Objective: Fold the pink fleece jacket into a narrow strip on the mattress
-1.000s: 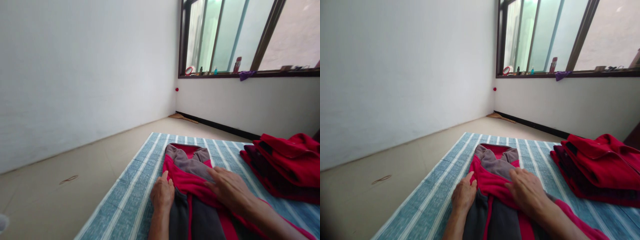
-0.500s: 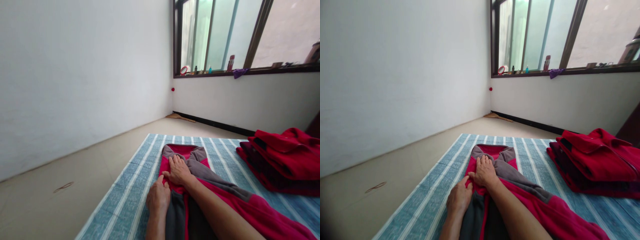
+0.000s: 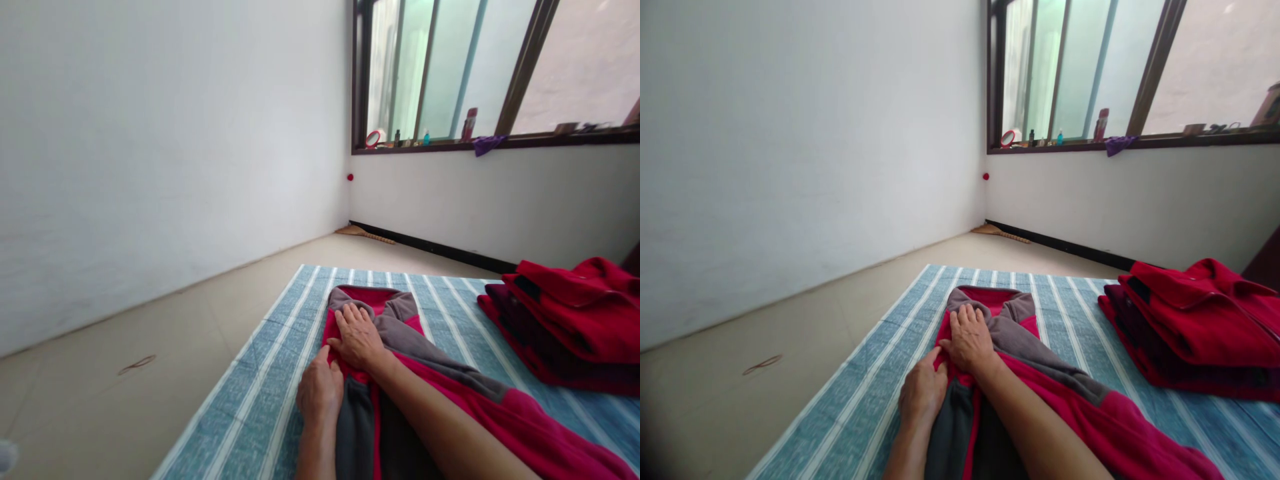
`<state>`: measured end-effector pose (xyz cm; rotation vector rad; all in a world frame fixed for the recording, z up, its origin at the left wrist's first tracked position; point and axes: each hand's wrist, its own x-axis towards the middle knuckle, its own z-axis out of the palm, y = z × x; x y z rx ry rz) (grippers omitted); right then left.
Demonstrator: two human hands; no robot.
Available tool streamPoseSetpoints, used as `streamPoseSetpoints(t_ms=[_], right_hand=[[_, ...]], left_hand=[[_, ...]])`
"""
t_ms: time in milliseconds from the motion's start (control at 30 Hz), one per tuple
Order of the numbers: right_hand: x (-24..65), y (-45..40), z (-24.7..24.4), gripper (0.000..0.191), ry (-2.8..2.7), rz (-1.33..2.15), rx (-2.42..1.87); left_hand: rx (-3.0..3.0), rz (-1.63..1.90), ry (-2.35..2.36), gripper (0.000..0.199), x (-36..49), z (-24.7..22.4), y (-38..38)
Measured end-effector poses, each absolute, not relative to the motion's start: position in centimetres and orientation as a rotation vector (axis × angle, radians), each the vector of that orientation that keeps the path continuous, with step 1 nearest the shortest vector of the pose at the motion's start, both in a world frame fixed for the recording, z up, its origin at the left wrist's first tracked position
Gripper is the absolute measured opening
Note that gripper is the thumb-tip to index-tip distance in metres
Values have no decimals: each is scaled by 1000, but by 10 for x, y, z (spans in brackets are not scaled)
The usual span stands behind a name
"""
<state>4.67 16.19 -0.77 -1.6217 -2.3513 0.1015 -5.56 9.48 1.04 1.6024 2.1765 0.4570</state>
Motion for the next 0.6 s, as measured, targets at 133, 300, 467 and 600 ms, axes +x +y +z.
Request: streamPoseSetpoints(t_ms=[133, 300, 467, 600], right_hand=[[47, 161, -10, 69, -2365, 173, -1618], [55, 162, -9, 66, -2338, 233, -1584], [60, 155, 15, 38, -2279, 247, -1557], [53, 112, 32, 29, -2272, 138, -1424]], left_hand=[[1583, 541, 2168, 41, -57, 7, 95], [1470, 799, 2130, 33, -64, 0, 100], [1357, 965, 2206, 31, -74, -11, 107], [1286, 1100, 2257, 31, -81, -17, 110]])
